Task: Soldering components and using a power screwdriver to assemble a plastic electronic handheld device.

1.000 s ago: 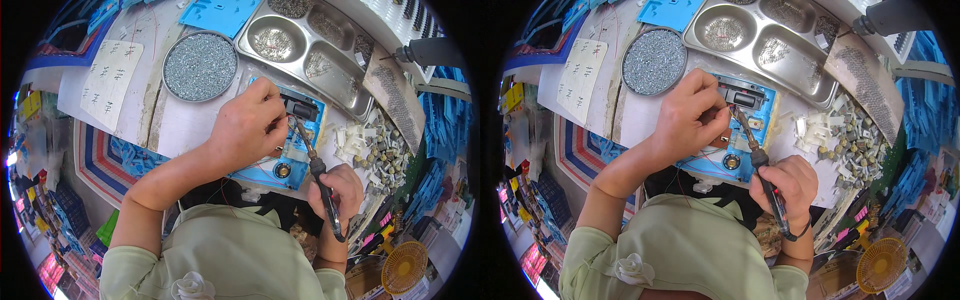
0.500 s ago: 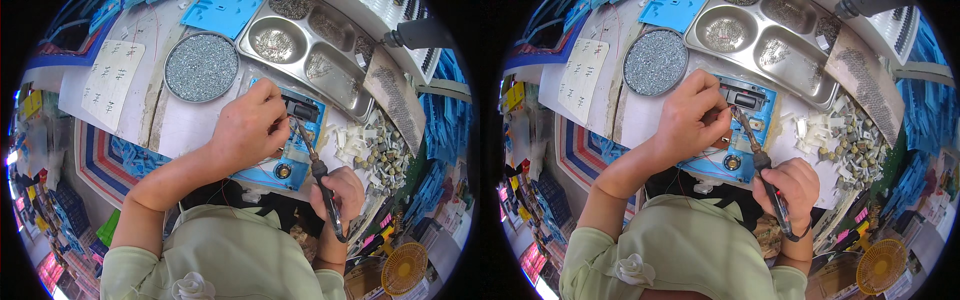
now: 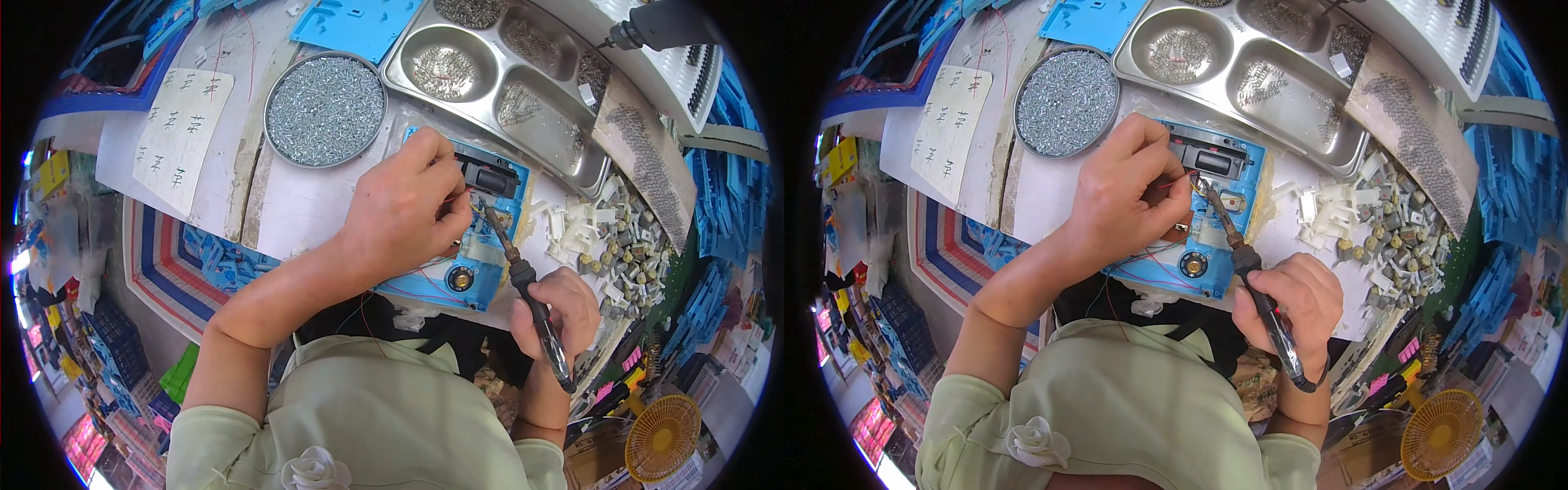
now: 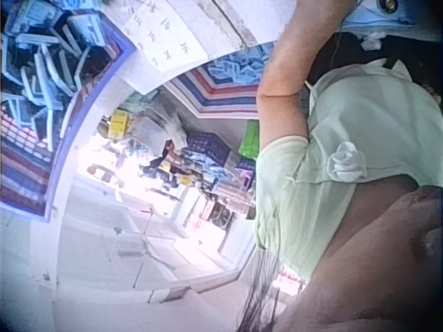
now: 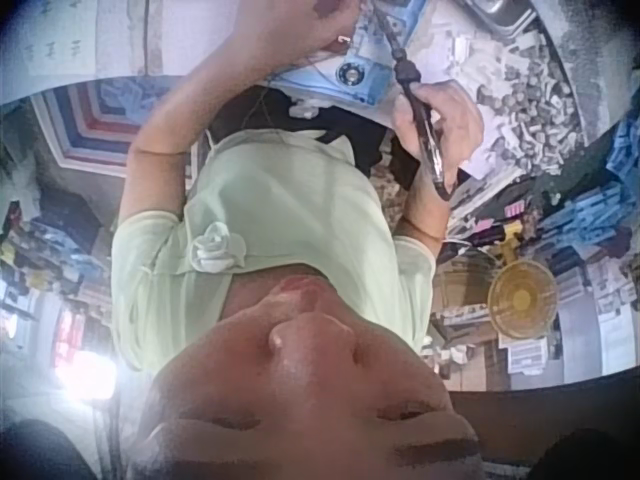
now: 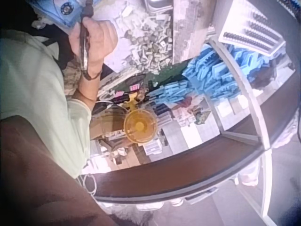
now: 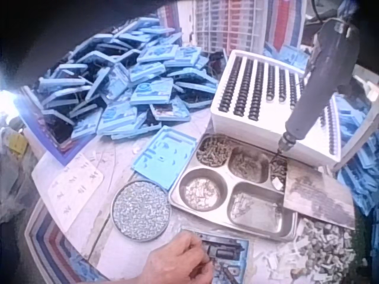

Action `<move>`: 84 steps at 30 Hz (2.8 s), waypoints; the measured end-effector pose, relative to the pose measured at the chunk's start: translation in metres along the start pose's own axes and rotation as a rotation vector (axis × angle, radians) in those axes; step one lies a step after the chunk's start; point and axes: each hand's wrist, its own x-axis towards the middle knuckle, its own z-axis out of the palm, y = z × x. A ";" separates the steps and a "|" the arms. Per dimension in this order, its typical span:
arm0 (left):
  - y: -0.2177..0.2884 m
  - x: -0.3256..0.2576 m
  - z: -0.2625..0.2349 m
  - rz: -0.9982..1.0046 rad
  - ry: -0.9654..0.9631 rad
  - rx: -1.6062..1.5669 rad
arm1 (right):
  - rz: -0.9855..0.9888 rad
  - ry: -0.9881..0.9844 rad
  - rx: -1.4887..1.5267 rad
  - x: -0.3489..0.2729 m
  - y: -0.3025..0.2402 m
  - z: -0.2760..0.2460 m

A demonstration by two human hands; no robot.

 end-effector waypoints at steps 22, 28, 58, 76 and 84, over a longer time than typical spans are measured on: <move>-0.002 -0.001 0.002 0.031 0.028 0.087 | -0.022 -0.001 -0.030 0.007 0.004 0.008; -0.002 -0.001 0.003 0.038 0.029 0.074 | -0.026 -0.030 -0.051 0.008 0.005 0.005; 0.000 -0.002 0.003 0.028 0.028 0.091 | -0.010 0.029 -0.025 -0.006 0.002 -0.010; 0.033 -0.004 -0.003 0.242 -0.433 0.116 | 0.114 0.309 0.099 -0.051 0.004 -0.039; 0.030 0.017 0.007 0.268 -0.673 0.179 | 0.082 0.302 0.013 -0.056 -0.003 -0.051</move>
